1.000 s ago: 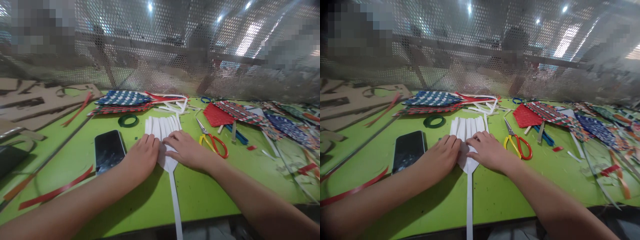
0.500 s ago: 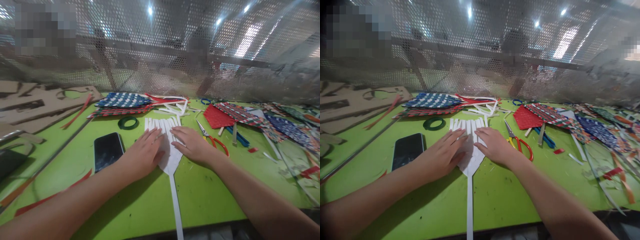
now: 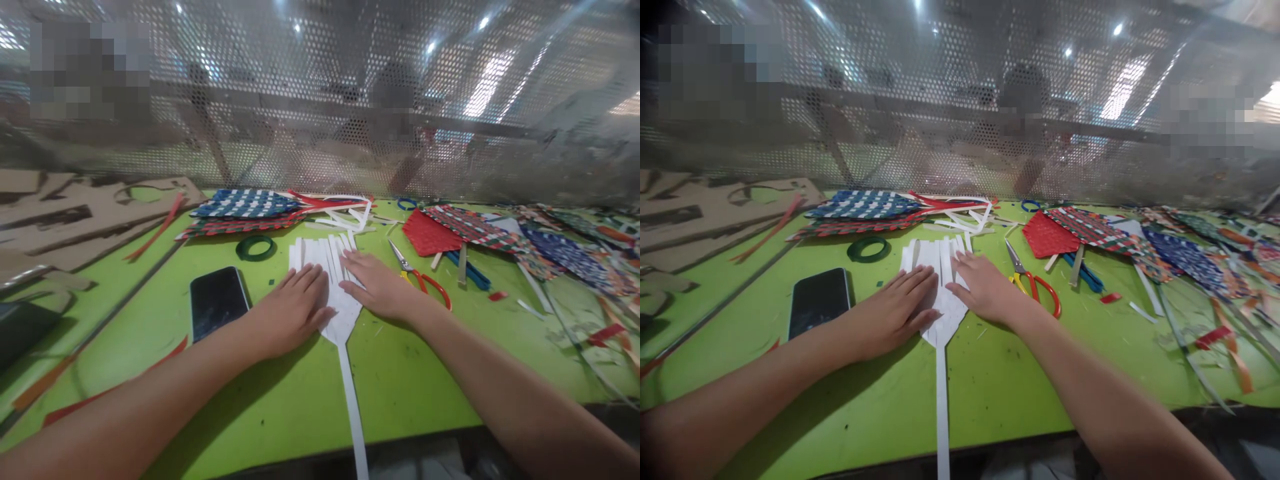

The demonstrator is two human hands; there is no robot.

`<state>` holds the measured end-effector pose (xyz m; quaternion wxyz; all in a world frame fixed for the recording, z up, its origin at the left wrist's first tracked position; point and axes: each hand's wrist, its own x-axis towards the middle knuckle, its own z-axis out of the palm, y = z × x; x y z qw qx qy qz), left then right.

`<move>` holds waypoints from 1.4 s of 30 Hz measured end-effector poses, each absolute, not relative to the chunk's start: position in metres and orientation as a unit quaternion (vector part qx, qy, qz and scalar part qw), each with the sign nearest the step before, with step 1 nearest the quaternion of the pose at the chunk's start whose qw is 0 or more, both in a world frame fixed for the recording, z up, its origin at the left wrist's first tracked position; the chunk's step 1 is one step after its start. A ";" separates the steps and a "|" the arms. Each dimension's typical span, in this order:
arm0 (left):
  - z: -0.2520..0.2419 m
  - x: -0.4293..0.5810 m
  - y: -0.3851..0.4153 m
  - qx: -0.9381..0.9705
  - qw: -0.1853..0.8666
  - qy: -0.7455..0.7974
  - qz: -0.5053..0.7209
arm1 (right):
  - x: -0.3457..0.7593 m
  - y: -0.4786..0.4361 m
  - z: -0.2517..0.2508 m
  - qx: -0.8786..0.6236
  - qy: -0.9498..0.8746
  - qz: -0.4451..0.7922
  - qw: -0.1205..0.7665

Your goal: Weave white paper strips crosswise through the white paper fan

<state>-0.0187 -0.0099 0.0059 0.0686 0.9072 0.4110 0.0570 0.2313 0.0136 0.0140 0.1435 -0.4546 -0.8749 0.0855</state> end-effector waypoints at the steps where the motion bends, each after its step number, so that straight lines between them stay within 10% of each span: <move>1: 0.007 -0.018 -0.010 0.907 0.066 0.411 0.065 | 0.232 0.017 0.017 -0.465 -0.867 0.068 0.165; 17: 0.021 -0.023 -0.001 0.881 0.018 0.410 0.234 | 0.245 0.123 0.036 -0.674 -0.730 -0.029 0.111; 29: 0.044 -0.023 -0.006 0.784 0.253 0.445 0.351 | 0.228 0.027 0.051 -0.557 -0.692 0.020 0.459; 42: 0.031 -0.021 0.011 0.633 0.522 0.386 0.421 | 0.214 -0.007 0.037 -0.392 -0.876 0.072 0.273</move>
